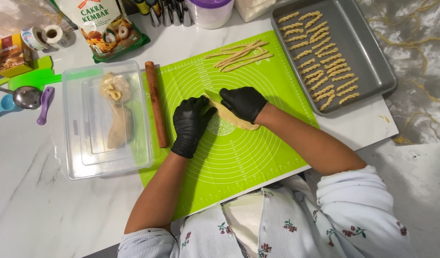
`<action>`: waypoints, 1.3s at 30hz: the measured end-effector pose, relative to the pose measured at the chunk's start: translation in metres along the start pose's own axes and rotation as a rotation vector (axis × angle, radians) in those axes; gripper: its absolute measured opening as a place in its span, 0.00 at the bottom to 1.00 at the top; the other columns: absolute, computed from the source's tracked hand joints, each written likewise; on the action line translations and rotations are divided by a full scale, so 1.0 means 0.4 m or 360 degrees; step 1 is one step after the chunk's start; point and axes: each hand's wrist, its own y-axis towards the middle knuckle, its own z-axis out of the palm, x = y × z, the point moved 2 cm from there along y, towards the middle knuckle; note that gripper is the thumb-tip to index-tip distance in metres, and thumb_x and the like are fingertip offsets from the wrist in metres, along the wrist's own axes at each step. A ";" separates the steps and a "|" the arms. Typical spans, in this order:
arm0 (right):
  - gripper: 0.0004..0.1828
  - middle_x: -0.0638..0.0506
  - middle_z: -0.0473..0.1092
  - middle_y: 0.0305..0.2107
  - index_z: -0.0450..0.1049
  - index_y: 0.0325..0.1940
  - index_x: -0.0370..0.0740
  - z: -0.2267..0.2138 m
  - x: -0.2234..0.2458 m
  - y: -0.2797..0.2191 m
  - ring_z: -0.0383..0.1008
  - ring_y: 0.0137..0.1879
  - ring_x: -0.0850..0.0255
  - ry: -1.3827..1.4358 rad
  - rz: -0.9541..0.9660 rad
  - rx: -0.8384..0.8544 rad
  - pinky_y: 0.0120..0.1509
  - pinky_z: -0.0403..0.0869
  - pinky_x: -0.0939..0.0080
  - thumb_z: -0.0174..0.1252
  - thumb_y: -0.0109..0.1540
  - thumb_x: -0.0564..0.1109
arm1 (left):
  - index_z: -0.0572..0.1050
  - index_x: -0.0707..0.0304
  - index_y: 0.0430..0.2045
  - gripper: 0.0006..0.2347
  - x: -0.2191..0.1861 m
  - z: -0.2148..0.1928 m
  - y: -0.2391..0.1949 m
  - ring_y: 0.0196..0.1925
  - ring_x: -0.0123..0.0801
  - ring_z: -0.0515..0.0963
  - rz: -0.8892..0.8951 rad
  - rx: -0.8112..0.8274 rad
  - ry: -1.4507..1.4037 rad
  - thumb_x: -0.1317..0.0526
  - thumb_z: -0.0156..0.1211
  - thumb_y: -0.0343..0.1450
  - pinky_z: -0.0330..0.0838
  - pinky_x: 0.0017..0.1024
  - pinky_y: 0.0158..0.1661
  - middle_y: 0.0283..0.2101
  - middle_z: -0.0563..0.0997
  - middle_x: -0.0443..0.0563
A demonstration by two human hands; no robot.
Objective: The person is shaping thin strips of dough into spiral pastries and arranging them on a baking tray in a pastry shop.
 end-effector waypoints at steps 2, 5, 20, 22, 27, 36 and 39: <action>0.18 0.45 0.76 0.35 0.72 0.55 0.42 -0.049 0.041 -0.062 0.77 0.46 0.46 -0.0054 -0.0002 0.0032 0.55 0.72 0.54 0.48 0.69 0.54 | 0.83 0.51 0.37 0.13 -0.003 -0.006 0.003 0.39 0.44 0.82 -0.0002 -0.0006 -0.0032 0.50 0.75 0.65 0.77 0.38 0.39 0.33 0.81 0.49; 0.16 0.40 0.75 0.33 0.72 0.54 0.36 -0.050 0.014 -0.110 0.77 0.44 0.43 -0.0126 -0.0015 0.0044 0.57 0.71 0.51 0.48 0.69 0.49 | 0.84 0.52 0.36 0.13 0.002 -0.001 0.003 0.38 0.43 0.82 -0.0009 -0.0019 -0.0056 0.50 0.76 0.64 0.77 0.38 0.39 0.32 0.81 0.48; 0.26 0.48 0.72 0.29 0.70 0.66 0.38 0.135 -0.193 -0.055 0.75 0.38 0.52 -0.0288 -0.0586 -0.0622 0.46 0.72 0.58 0.45 0.72 0.57 | 0.84 0.53 0.35 0.12 -0.016 -0.012 0.007 0.37 0.44 0.82 0.0004 -0.0014 0.0002 0.51 0.76 0.64 0.76 0.37 0.39 0.32 0.82 0.50; 0.27 0.49 0.70 0.26 0.70 0.68 0.37 0.099 -0.169 -0.081 0.74 0.37 0.54 -0.0020 -0.0551 -0.0511 0.48 0.71 0.60 0.43 0.73 0.57 | 0.84 0.53 0.35 0.12 -0.016 -0.012 0.007 0.36 0.45 0.82 0.0011 -0.0023 0.0022 0.51 0.76 0.64 0.76 0.37 0.39 0.32 0.82 0.50; 0.26 0.56 0.76 0.38 0.67 0.69 0.47 0.098 -0.209 -0.147 0.79 0.47 0.56 -0.0548 -0.0427 -0.0413 0.49 0.76 0.57 0.56 0.67 0.55 | 0.84 0.50 0.34 0.13 -0.003 0.002 0.004 0.36 0.42 0.82 0.0013 -0.0062 0.0055 0.49 0.77 0.63 0.76 0.36 0.38 0.31 0.82 0.47; 0.29 0.68 0.74 0.38 0.67 0.69 0.52 0.207 -0.306 -0.138 0.76 0.44 0.66 -0.0770 -0.0456 -0.0585 0.48 0.73 0.65 0.59 0.64 0.57 | 0.84 0.48 0.34 0.12 0.004 0.016 0.002 0.36 0.41 0.82 -0.0001 -0.0086 0.0055 0.49 0.78 0.62 0.76 0.36 0.38 0.31 0.82 0.45; 0.27 0.56 0.77 0.41 0.68 0.69 0.46 0.161 -0.258 -0.138 0.77 0.47 0.57 -0.0419 -0.0417 -0.0412 0.51 0.74 0.59 0.58 0.67 0.52 | 0.84 0.49 0.34 0.12 -0.001 0.011 0.003 0.35 0.41 0.82 -0.0011 -0.0063 0.0055 0.50 0.78 0.63 0.75 0.35 0.38 0.31 0.82 0.45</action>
